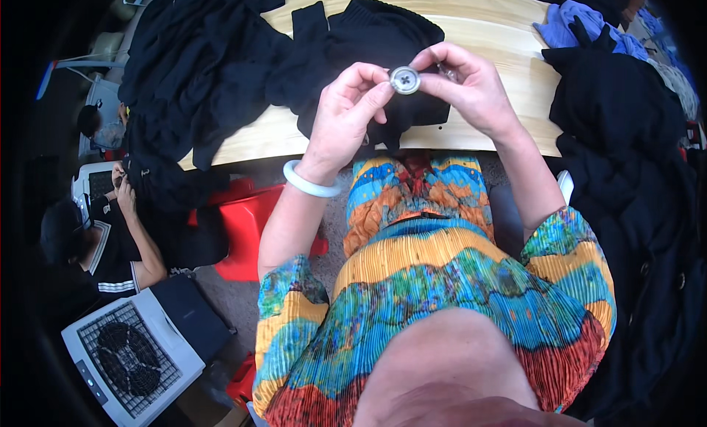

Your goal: Trimming excess threads and loose fabric around metal eyelets on black garments using a pair of snips.

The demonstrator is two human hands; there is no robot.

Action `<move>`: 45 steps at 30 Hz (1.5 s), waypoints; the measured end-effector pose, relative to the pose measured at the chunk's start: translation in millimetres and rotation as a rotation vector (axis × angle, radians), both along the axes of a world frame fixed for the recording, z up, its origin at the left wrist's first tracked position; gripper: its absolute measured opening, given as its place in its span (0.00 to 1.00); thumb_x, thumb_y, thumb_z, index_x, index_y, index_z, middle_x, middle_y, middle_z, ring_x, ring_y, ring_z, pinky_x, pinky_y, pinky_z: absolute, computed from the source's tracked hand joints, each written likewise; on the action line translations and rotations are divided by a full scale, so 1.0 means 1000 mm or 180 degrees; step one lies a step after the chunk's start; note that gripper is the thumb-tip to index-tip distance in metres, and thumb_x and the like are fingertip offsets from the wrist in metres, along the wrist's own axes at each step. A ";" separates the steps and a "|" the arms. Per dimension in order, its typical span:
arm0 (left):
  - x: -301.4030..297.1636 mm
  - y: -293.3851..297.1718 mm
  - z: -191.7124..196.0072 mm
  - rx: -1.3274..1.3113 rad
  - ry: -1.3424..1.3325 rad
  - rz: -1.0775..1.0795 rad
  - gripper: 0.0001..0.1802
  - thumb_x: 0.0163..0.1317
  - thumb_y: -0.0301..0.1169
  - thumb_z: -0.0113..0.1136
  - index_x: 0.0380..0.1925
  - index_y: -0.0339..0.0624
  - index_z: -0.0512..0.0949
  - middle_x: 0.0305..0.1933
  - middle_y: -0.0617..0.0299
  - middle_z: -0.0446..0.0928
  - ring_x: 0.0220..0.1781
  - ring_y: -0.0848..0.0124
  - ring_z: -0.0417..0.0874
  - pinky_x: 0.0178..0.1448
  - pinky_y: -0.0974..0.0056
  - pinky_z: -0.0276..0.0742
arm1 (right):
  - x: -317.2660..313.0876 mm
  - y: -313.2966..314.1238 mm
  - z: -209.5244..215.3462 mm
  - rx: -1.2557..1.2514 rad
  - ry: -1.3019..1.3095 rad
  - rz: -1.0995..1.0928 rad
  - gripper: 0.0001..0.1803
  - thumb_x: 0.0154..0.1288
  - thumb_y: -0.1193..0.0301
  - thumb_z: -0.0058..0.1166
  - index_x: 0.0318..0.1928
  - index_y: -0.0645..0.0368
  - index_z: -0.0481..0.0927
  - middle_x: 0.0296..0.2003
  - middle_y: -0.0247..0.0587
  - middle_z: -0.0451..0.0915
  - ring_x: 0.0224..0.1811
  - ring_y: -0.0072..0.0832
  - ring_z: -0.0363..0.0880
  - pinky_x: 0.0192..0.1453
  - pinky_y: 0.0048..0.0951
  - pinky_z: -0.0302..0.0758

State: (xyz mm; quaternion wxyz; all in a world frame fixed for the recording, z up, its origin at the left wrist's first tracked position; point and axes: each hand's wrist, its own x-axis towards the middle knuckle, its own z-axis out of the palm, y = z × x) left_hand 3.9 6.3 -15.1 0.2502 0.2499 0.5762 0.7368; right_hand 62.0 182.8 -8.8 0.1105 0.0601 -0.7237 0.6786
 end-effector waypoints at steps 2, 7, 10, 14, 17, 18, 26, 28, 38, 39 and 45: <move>0.001 0.001 0.008 0.0006 -0.0220 -0.0014 0.06 0.58 0.29 0.53 0.31 0.38 0.71 0.26 0.69 0.70 0.22 0.84 0.67 0.25 0.80 0.65 | 0.000 0.003 0.000 -0.0183 -0.0092 -0.0029 0.07 0.54 0.74 0.55 0.35 0.62 0.75 0.26 0.24 0.72 0.25 0.07 0.64 0.27 0.10 0.62; -0.008 -0.006 0.010 0.0178 -0.0726 -0.0232 0.05 0.59 0.28 0.51 0.32 0.39 0.70 0.32 0.64 0.74 0.28 0.82 0.72 0.26 0.79 0.68 | -0.001 0.006 -0.002 -0.0261 -0.0452 0.0119 0.07 0.56 0.70 0.54 0.34 0.60 0.76 0.24 0.23 0.70 0.21 0.06 0.60 0.21 0.10 0.57; -0.010 -0.005 0.010 0.0287 -0.0864 -0.0309 0.04 0.60 0.28 0.49 0.33 0.40 0.68 0.37 0.58 0.75 0.34 0.79 0.74 0.28 0.78 0.70 | -0.002 0.008 -0.007 -0.0415 -0.0485 0.0116 0.07 0.56 0.69 0.53 0.33 0.59 0.75 0.24 0.23 0.70 0.19 0.07 0.59 0.19 0.10 0.56; -0.014 -0.004 0.006 0.0329 -0.0887 -0.0412 0.04 0.61 0.29 0.47 0.33 0.41 0.67 0.38 0.55 0.75 0.37 0.76 0.76 0.29 0.77 0.71 | -0.007 0.009 -0.011 -0.1071 -0.0481 0.0033 0.07 0.58 0.69 0.51 0.34 0.58 0.74 0.25 0.25 0.73 0.16 0.08 0.58 0.18 0.10 0.55; -0.017 -0.001 0.004 0.0309 -0.0873 -0.0307 0.04 0.62 0.30 0.46 0.33 0.41 0.66 0.38 0.53 0.75 0.38 0.75 0.76 0.30 0.76 0.71 | -0.007 0.023 -0.013 -0.0719 -0.0582 0.0298 0.10 0.59 0.70 0.50 0.40 0.60 0.72 0.33 0.32 0.76 0.20 0.09 0.63 0.22 0.11 0.61; -0.018 -0.001 0.005 0.0317 -0.0883 -0.0283 0.05 0.62 0.30 0.46 0.33 0.41 0.66 0.38 0.54 0.75 0.38 0.74 0.76 0.30 0.76 0.71 | -0.007 0.023 -0.010 -0.0551 -0.0629 0.0443 0.12 0.60 0.71 0.49 0.44 0.61 0.71 0.37 0.36 0.77 0.22 0.10 0.66 0.25 0.11 0.64; -0.024 0.006 0.012 -0.0108 -0.0393 -0.0326 0.08 0.62 0.34 0.46 0.34 0.40 0.68 0.37 0.57 0.76 0.37 0.76 0.75 0.29 0.76 0.71 | 0.004 0.019 0.000 -0.0258 -0.0453 0.0418 0.23 0.52 0.75 0.55 0.50 0.60 0.67 0.37 0.30 0.71 0.33 0.11 0.67 0.36 0.13 0.62; -0.032 0.002 0.012 -0.1144 0.0701 -0.0162 0.13 0.62 0.38 0.46 0.35 0.39 0.71 0.37 0.60 0.76 0.37 0.78 0.74 0.28 0.75 0.70 | 0.005 0.025 0.006 -0.0300 -0.0534 0.0140 0.24 0.51 0.75 0.54 0.52 0.58 0.67 0.29 0.24 0.72 0.19 0.05 0.61 0.16 0.07 0.50; -0.023 -0.009 0.027 -0.0093 -0.0587 -0.1203 0.21 0.53 0.20 0.51 0.50 0.37 0.66 0.31 0.69 0.72 0.23 0.86 0.70 0.23 0.83 0.67 | -0.001 0.062 0.015 -0.0807 -0.0135 -0.0112 0.20 0.57 0.73 0.50 0.51 0.61 0.66 0.25 0.25 0.70 0.13 0.05 0.53 0.15 0.09 0.50; -0.022 -0.006 0.029 -0.0039 -0.0507 -0.1101 0.22 0.53 0.19 0.49 0.51 0.35 0.64 0.37 0.65 0.74 0.18 0.86 0.68 0.21 0.83 0.66 | -0.003 0.062 0.013 -0.0725 -0.0170 -0.0162 0.20 0.56 0.73 0.52 0.50 0.60 0.68 0.27 0.27 0.72 0.13 0.05 0.55 0.15 0.09 0.49; -0.025 -0.008 0.019 -0.0086 -0.0709 -0.0802 0.18 0.54 0.21 0.51 0.47 0.38 0.68 0.31 0.69 0.71 0.24 0.89 0.68 0.21 0.83 0.64 | -0.002 0.040 0.010 0.0326 0.0043 -0.0104 0.21 0.55 0.75 0.51 0.51 0.62 0.67 0.43 0.38 0.73 0.44 0.18 0.70 0.47 0.20 0.67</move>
